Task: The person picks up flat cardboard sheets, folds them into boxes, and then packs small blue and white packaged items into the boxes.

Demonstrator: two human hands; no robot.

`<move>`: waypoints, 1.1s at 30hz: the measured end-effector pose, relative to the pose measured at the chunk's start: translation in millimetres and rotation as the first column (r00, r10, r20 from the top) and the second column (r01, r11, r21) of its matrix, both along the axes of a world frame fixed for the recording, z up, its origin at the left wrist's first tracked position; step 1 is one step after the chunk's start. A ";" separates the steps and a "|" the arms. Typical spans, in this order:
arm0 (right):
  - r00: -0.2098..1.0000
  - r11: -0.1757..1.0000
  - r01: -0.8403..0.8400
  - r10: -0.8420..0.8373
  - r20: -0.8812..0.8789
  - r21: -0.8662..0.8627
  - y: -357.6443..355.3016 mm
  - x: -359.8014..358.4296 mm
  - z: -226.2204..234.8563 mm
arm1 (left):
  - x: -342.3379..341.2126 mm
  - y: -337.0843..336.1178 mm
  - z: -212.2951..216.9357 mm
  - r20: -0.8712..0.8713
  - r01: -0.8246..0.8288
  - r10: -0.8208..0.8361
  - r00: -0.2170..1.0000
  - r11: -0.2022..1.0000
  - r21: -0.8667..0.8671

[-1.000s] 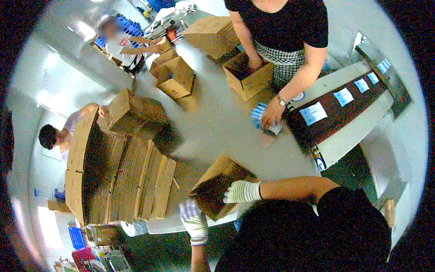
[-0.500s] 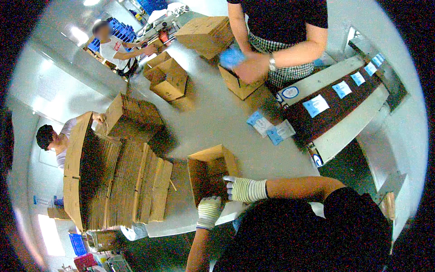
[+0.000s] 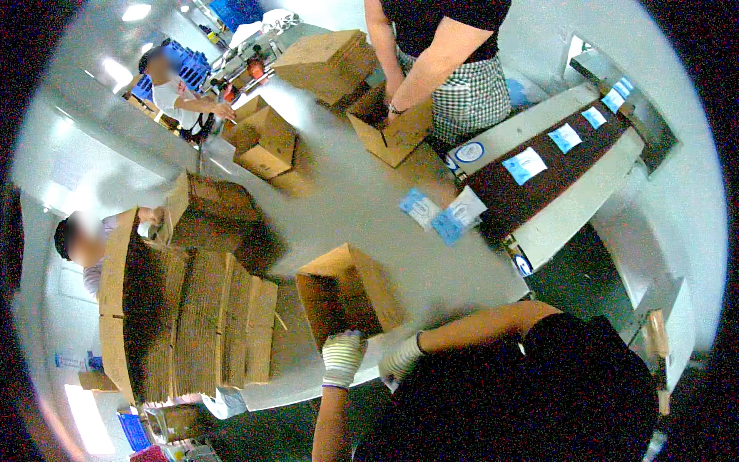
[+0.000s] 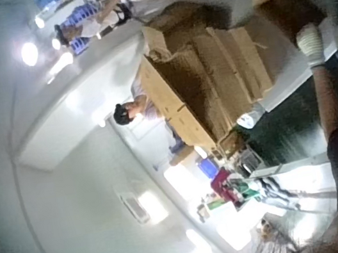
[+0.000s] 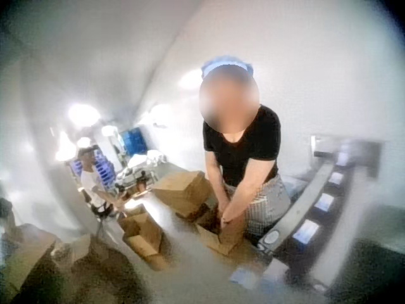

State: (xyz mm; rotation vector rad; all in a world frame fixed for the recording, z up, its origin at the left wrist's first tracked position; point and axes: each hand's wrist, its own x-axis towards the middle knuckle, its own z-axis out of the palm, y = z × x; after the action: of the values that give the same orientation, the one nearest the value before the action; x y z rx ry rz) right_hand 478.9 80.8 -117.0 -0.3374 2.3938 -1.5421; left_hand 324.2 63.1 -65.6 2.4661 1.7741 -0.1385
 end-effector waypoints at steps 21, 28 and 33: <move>0.432 0.452 0.891 -0.823 0.369 -0.034 44.4 146.7 12.3 | -11.6 -3.3 -20.3 0.089 -0.048 0.032 0.996 0.982 0.184; 0.573 0.585 0.811 -0.782 0.244 -0.030 29.4 114.4 75.3 | -8.5 -1.0 -17.8 0.081 -0.051 0.035 0.996 0.979 0.200; 0.740 0.707 0.513 -0.652 -0.166 -0.487 27.1 85.3 177.8 | -8.8 -4.6 -14.7 0.069 -0.073 0.061 0.996 0.980 0.187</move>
State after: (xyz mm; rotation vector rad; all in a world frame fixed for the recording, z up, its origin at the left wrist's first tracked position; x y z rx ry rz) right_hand 564.2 107.9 60.9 0.1547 2.5470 -2.4823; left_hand 315.4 58.5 -80.3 2.4998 1.9236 0.1176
